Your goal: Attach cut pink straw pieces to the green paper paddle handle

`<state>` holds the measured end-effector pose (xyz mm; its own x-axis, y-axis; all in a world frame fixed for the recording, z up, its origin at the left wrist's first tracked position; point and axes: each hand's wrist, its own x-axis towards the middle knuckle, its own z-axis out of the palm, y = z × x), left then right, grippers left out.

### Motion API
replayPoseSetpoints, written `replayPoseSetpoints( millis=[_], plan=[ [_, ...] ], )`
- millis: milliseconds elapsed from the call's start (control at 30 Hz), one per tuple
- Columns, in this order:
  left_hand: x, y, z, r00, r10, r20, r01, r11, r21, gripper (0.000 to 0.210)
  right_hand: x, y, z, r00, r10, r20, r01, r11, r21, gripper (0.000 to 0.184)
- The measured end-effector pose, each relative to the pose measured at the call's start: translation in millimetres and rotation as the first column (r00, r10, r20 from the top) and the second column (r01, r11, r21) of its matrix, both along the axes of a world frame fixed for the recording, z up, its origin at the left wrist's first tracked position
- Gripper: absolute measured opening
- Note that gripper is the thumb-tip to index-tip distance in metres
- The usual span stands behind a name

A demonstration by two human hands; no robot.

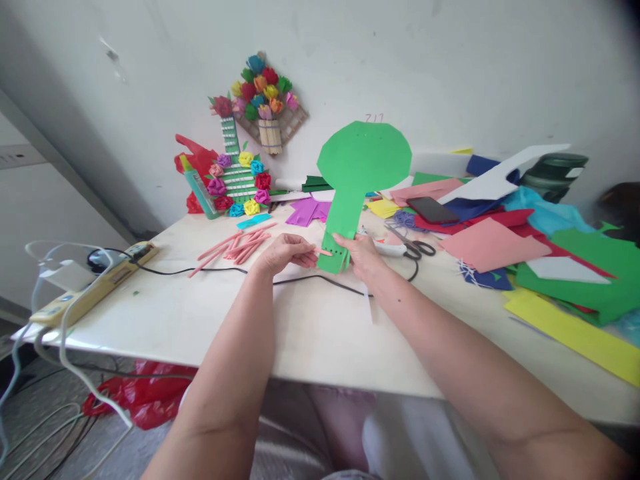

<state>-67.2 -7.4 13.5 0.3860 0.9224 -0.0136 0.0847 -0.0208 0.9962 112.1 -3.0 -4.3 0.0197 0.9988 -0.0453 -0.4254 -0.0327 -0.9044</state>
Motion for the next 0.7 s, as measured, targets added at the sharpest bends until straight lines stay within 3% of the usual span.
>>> replayPoseSetpoints(
  millis=[267, 500, 700],
  plan=[
    [1.0, -1.9, 1.4, 1.000, 0.011, -0.021, -0.011, 1.000, -0.007, 0.031, -1.2, -0.1, 0.3, 1.000, -0.006, -0.014, 0.006, 1.000, -0.005, 0.019],
    [-3.4, 7.4, -2.2, 0.997, 0.024, 0.078, -0.011, 0.988, -0.156, 0.054, -2.0, 0.4, -1.4, 0.999, 0.020, -0.031, -0.019, 0.999, 0.027, 0.014],
    [-5.5, 7.0, -4.2, 0.994, -0.034, 0.104, 0.045, 0.994, -0.101, 0.039, -0.5, 1.8, -4.0, 0.999, 0.038, -0.038, -0.036, 0.998, 0.046, 0.017]
  ],
)
